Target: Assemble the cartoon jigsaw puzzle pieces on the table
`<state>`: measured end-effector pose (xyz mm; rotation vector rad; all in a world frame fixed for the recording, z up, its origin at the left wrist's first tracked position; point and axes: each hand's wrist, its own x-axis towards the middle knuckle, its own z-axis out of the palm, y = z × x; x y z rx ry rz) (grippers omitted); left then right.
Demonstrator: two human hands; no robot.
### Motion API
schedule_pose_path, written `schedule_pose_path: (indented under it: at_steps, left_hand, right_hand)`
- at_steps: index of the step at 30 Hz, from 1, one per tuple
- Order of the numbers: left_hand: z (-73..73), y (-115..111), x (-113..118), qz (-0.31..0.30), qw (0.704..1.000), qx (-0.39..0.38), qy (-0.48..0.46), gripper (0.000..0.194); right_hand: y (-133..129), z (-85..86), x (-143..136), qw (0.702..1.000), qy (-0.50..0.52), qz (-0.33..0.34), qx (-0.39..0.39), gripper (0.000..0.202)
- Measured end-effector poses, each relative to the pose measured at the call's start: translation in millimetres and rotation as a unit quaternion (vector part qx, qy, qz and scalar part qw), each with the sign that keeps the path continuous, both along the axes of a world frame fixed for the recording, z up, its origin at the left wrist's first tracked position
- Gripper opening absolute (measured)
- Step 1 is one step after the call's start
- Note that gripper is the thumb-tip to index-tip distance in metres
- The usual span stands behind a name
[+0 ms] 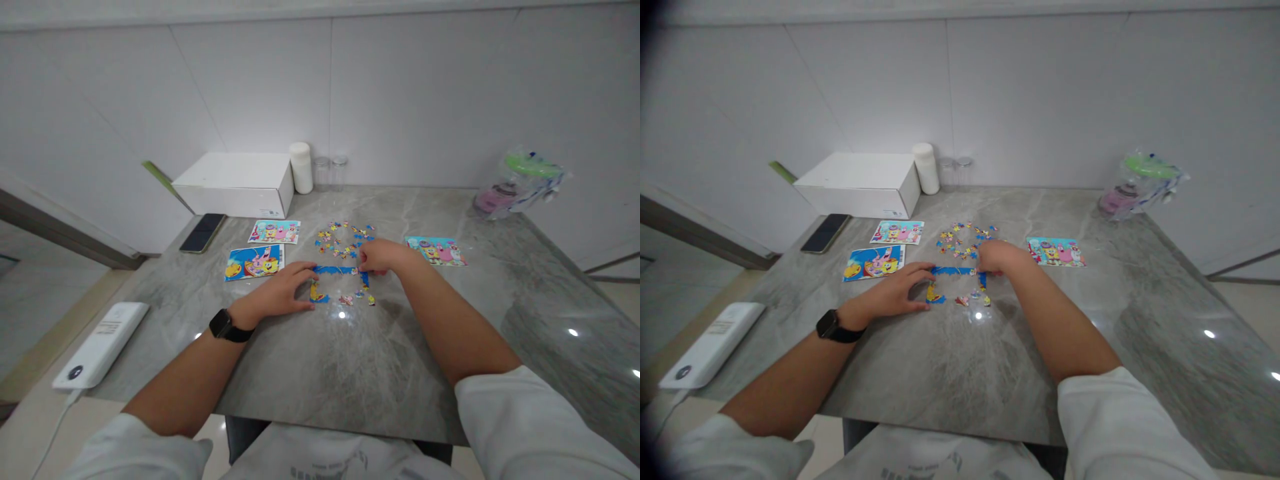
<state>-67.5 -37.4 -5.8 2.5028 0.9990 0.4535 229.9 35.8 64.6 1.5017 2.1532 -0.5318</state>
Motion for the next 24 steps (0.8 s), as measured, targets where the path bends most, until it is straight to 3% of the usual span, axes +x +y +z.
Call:
schedule_pose_path:
  at_steps: [15,24]
  left_hand:
    - [-0.4,3.4,2.0,-0.02,0.999,-0.014,-0.032,0.048]
    - [-3.0,2.1,1.0,-0.005,1.0,-0.007,-0.021,0.056]
  right_hand:
    - [-0.6,-3.6,-4.2,1.0,-0.001,-0.007,0.011,0.026]
    - [1.6,-5.3,-2.4,1.0,-0.008,0.011,0.011,0.03]
